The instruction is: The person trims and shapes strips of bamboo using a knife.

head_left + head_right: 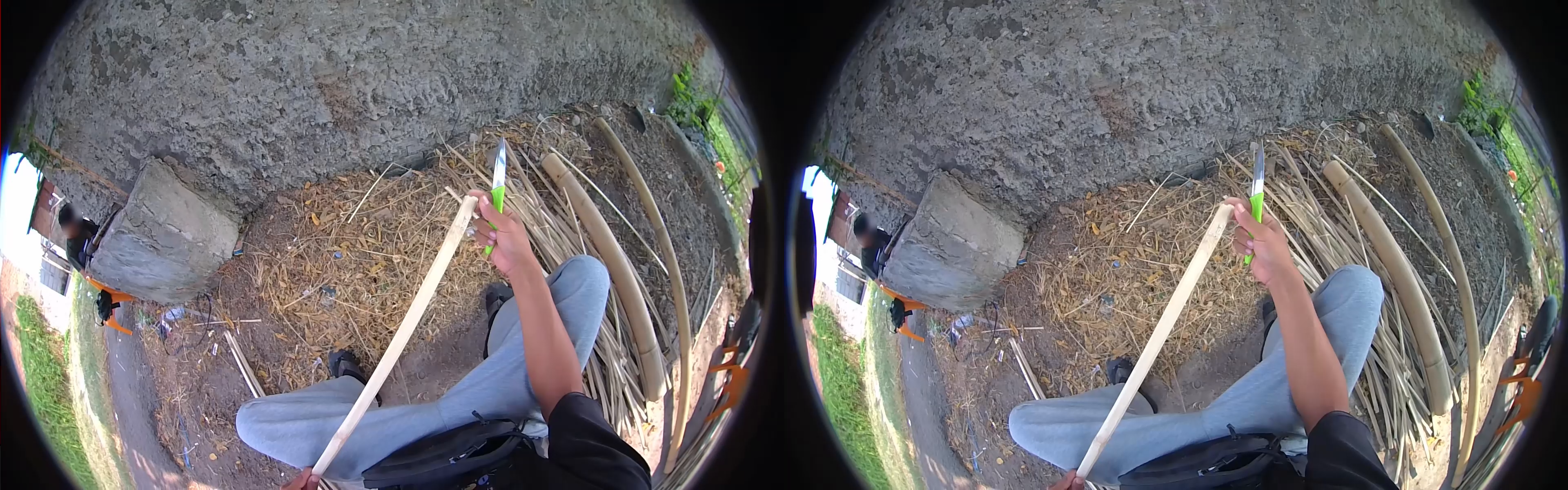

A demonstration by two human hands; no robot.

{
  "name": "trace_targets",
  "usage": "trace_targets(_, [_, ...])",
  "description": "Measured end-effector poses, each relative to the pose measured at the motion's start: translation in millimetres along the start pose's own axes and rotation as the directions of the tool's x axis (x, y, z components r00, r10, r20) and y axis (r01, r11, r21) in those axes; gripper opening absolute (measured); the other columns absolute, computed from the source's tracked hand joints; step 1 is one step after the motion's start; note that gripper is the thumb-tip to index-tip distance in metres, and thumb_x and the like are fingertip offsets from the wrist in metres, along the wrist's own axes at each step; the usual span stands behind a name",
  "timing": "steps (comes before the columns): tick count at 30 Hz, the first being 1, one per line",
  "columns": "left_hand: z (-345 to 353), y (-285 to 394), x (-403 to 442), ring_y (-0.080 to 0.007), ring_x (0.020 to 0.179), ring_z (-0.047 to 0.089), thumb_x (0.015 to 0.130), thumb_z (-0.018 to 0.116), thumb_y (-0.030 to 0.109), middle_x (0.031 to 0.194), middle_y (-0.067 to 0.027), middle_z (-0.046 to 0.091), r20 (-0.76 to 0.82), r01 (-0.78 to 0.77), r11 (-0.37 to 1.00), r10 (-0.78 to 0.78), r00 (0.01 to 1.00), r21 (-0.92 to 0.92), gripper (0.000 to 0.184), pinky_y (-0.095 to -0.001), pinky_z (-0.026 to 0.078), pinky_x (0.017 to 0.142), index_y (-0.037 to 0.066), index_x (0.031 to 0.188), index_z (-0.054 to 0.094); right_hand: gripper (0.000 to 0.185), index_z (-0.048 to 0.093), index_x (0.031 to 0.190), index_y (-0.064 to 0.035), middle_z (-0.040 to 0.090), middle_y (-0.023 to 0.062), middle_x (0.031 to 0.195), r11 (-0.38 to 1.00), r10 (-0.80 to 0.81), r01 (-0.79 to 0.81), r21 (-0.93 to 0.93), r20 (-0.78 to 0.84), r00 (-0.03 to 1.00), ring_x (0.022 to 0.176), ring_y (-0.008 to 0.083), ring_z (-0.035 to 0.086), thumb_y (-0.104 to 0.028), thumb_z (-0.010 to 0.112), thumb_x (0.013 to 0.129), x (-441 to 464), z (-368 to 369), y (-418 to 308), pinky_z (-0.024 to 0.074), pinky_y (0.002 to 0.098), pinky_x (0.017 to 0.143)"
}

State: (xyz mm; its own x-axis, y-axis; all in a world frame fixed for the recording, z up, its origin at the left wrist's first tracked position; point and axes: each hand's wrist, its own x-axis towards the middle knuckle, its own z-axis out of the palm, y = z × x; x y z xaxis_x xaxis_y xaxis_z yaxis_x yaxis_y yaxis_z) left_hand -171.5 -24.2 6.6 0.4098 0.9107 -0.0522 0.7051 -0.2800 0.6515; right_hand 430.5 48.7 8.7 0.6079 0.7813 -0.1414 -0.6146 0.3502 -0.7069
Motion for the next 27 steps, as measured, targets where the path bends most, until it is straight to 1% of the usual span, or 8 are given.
trace_targets(2, [1.2, -6.5, -2.7, -0.0157, 0.054, 0.044, 0.096, 0.062, 0.023, 0.061, -0.0102, 0.052, 0.004, 0.002, 0.996, -0.002, 1.000, 0.090, 0.027, -0.0353, 0.037, 0.051, 0.002, 0.112, 0.070, 0.032, 0.062, 0.120, -0.0045, 0.047, -0.0076, 0.069, 0.993, -0.060, 0.068, -0.096, 0.082, 0.995, 0.050, 0.0018, 0.035, -0.012, 0.069, 0.091, -0.6, -3.5, -1.1, 0.0285, 0.0201, 0.046])
trace_targets(6, [0.5, -7.9, -3.3, -0.0190, 0.052, 0.043, 0.096, 0.063, 0.021, 0.061, -0.0106, 0.053, -0.036, -0.050, 0.998, 0.052, 0.998, 0.044, 0.025, -0.0360, 0.037, 0.049, 0.003, 0.111, 0.070, 0.029, 0.062, 0.114, -0.0023, 0.051, -0.0064, 0.069, 0.973, -0.127, 0.137, -0.187, 0.063, 0.990, 0.050, 0.0021, 0.037, -0.007, 0.072, 0.087, -1.0, -1.1, -4.8, 0.0284, 0.0203, 0.045])
trace_targets(9, [-2.5, -11.8, -5.1, -0.0234, 0.054, 0.051, 0.095, 0.063, 0.018, 0.066, -0.0127, 0.060, -0.042, -0.086, 0.988, 0.092, 0.995, 0.127, 0.021, -0.0367, 0.041, 0.051, 0.003, 0.108, 0.071, 0.028, 0.062, 0.108, -0.0016, 0.056, -0.0035, 0.072, 0.961, -0.122, 0.140, -0.237, 0.086, 0.989, 0.051, 0.0031, 0.040, -0.002, 0.074, 0.083, -2.0, -3.7, -6.3, 0.0289, 0.0205, 0.045])
trace_targets(11, [0.1, -21.1, -7.7, -0.0273, 0.060, 0.059, 0.095, 0.063, 0.016, 0.074, -0.0144, 0.065, -0.126, -0.108, 0.981, 0.129, 0.984, 0.160, 0.017, -0.0377, 0.046, 0.056, 0.003, 0.104, 0.071, 0.024, 0.061, 0.102, -0.0016, 0.056, -0.0023, 0.071, 0.961, -0.103, 0.129, -0.245, 0.117, 0.988, 0.052, 0.0039, 0.041, -0.001, 0.075, 0.083, -4.3, -2.0, -8.4, 0.0296, 0.0207, 0.046])
trace_targets(14, [-1.7, -28.5, -10.8, -0.0283, 0.066, 0.062, 0.095, 0.063, 0.015, 0.080, -0.0153, 0.067, -0.094, -0.078, 0.982, 0.095, 0.991, 0.173, 0.016, -0.0382, 0.048, 0.059, 0.003, 0.101, 0.070, 0.023, 0.061, 0.100, -0.0017, 0.056, -0.0014, 0.072, 0.974, -0.068, 0.101, -0.205, 0.162, 0.984, 0.052, 0.0041, 0.041, -0.001, 0.075, 0.082, -3.7, -5.9, -9.7, 0.0301, 0.0210, 0.046])
trace_targets(21, [-1.4, -30.6, -12.6, -0.0259, 0.060, 0.055, 0.095, 0.064, 0.016, 0.076, -0.0130, 0.065, -0.124, -0.063, 0.991, 0.078, 0.989, 0.122, 0.015, -0.0374, 0.044, 0.054, 0.003, 0.095, 0.070, 0.022, 0.060, 0.097, -0.0007, 0.056, -0.0009, 0.071, 0.970, -0.083, 0.104, -0.220, 0.102, 0.991, 0.052, 0.0047, 0.042, -0.002, 0.076, 0.082, -6.2, -3.5, -5.0, 0.0306, 0.0211, 0.046])
trace_targets(24, [-3.8, -28.8, -11.7, -0.0218, 0.055, 0.049, 0.095, 0.064, 0.019, 0.067, -0.0103, 0.059, -0.091, -0.154, 0.981, 0.166, 0.982, 0.120, 0.019, -0.0357, 0.039, 0.051, 0.002, 0.085, 0.067, 0.023, 0.060, 0.097, -0.0001, 0.056, -0.0012, 0.070, 0.975, -0.106, 0.110, -0.195, 0.030, 0.994, 0.051, 0.0050, 0.041, -0.003, 0.077, 0.082, -6.4, 0.2, -2.3, 0.0308, 0.0209, 0.046])
trace_targets(27, [-7.5, -25.1, -10.5, -0.0155, 0.052, 0.044, 0.097, 0.061, 0.020, 0.060, -0.0044, 0.052, -0.007, -0.050, 0.999, 0.050, 0.999, -0.018, 0.027, -0.0338, 0.034, 0.049, 0.004, 0.076, 0.063, 0.020, 0.061, 0.100, 0.0026, 0.054, -0.0016, 0.072, 0.935, -0.129, 0.127, -0.331, 0.018, 0.992, 0.051, 0.0042, 0.040, -0.006, 0.073, 0.087, -8.0, 3.3, -1.1, 0.0308, 0.0197, 0.045])
